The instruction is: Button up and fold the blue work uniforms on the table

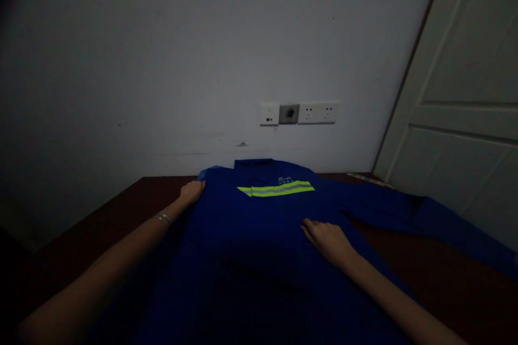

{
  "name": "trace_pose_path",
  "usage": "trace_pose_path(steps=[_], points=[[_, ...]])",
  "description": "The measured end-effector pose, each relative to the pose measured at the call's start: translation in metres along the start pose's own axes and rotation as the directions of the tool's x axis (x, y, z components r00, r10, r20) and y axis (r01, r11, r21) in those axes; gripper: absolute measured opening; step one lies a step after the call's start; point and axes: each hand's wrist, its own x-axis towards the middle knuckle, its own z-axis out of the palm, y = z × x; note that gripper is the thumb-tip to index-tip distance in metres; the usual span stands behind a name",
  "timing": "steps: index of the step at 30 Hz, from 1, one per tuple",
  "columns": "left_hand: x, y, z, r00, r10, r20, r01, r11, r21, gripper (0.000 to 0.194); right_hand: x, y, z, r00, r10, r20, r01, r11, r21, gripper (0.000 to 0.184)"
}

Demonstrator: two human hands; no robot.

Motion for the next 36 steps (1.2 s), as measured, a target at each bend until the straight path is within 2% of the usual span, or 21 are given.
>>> trace_pose_path(steps=[3,7,11,15,18,20,22,25,27,29,30,32,36], points=[[-0.003,-0.004,0.004,1.000,0.016,-0.021,-0.016,1.000,0.008,0.055,-0.002,0.003,0.004,1.000,-0.026,-0.002,0.026,0.999,-0.025,0.026],[-0.004,-0.003,0.012,0.998,0.029,-0.052,-0.028,0.999,0.025,0.052,-0.007,0.007,0.010,0.998,-0.032,-0.060,0.033,0.999,0.010,0.025],[-0.006,-0.001,0.011,0.998,0.031,-0.053,-0.029,0.999,0.028,0.050,-0.008,0.008,0.009,0.999,-0.024,-0.045,0.022,0.999,-0.037,0.026],[-0.006,-0.013,-0.006,1.000,0.010,-0.026,-0.010,1.000,0.004,0.047,-0.007,0.000,-0.005,0.993,-0.079,-0.085,0.074,0.995,-0.062,0.028],[-0.007,-0.035,-0.029,1.000,-0.007,0.005,0.007,1.000,0.010,0.038,-0.010,-0.016,-0.018,0.984,-0.127,-0.123,0.138,0.987,0.081,0.030],[-0.011,-0.050,-0.045,0.998,0.012,0.066,-0.012,1.000,-0.010,0.035,-0.013,-0.030,-0.023,0.983,-0.155,-0.103,0.175,0.954,0.242,0.033],[-0.021,-0.061,-0.059,0.979,0.090,0.182,-0.080,0.995,-0.063,0.037,-0.017,-0.042,-0.024,0.982,-0.178,-0.056,0.186,0.912,0.367,0.038],[-0.042,-0.072,-0.068,0.902,0.209,0.378,-0.159,0.974,-0.159,0.043,-0.021,-0.053,-0.018,0.981,-0.196,0.010,0.173,0.884,0.434,0.047],[-0.054,-0.078,-0.065,0.827,0.263,0.497,-0.161,0.958,-0.238,0.043,-0.022,-0.056,-0.014,0.977,-0.208,0.041,0.168,0.881,0.442,0.052],[-0.063,-0.083,-0.057,0.767,0.314,0.560,-0.149,0.936,-0.320,0.041,-0.023,-0.057,-0.011,0.975,-0.212,0.068,0.161,0.881,0.446,0.054],[-0.065,-0.086,-0.052,0.762,0.328,0.559,-0.145,0.927,-0.347,0.039,-0.023,-0.057,-0.010,0.974,-0.212,0.081,0.154,0.880,0.449,0.055],[-0.066,-0.090,-0.042,0.794,0.320,0.517,-0.130,0.920,-0.370,0.033,-0.024,-0.057,-0.010,0.973,-0.209,0.100,0.141,0.878,0.457,0.056],[-0.066,-0.099,-0.031,0.836,0.230,0.497,-0.012,0.915,-0.403,0.029,-0.027,-0.056,-0.006,0.970,-0.219,0.105,0.148,0.876,0.459,0.056]])
